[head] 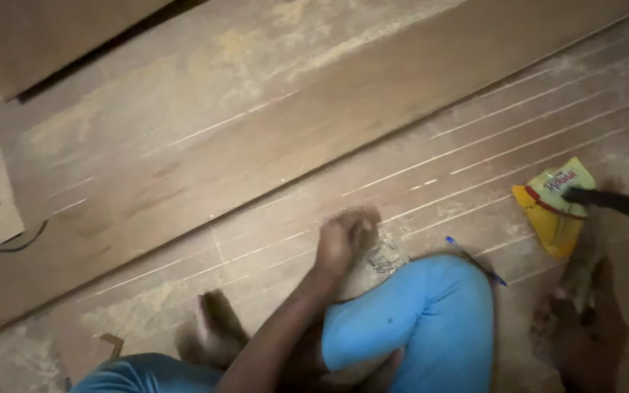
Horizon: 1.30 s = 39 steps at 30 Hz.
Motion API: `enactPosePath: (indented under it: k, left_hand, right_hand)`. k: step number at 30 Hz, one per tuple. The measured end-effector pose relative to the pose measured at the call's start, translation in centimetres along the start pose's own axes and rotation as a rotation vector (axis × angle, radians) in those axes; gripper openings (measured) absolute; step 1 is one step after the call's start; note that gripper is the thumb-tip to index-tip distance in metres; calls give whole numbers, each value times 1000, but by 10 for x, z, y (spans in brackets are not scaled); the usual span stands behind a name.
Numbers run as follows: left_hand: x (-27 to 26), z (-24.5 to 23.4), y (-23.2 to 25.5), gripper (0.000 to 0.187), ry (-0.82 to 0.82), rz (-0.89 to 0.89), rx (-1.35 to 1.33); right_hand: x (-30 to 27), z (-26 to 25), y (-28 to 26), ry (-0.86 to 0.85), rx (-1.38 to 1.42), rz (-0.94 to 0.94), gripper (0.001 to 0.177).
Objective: The person hammers nails into long wooden planks to attach a smaller rectangular wooden block. They pick up nails from a pile on the floor, position them by hand, and strike them with a hammer while a second person helps hold the wood in place.
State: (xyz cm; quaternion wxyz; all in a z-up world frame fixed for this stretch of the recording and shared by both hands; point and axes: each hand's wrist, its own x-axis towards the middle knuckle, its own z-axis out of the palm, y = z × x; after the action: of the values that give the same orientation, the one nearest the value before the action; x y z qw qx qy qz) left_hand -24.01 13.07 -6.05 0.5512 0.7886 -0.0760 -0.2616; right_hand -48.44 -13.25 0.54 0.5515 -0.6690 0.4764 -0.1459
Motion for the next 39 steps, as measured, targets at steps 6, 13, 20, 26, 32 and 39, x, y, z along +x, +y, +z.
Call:
enactPosePath:
  k: [6,13,20,26,32,39]
  left_hand:
    - [97,-14,21,18,306,181,190]
    - [137,-6,32,14,436,467,134]
    - [138,-6,35,19,434,377,215]
    - [144,-8,34,21,335,376,148]
    - [115,-5,22,18,56,520,464]
    - [102,-7,16,8,-50,164,355]
  right_hand:
    - [5,29,-42,-79,-72,-41,81]
    - [23,71,-82,-288,-111,-218,78]
    - [30,96,-108,-434,-84,-217,80]
    - [39,107,-113,-481,-335,-174,81]
    - [38,108,-116,-435,-150,-362,73]
    - [39,103,-108,-449,-54,-310,75]
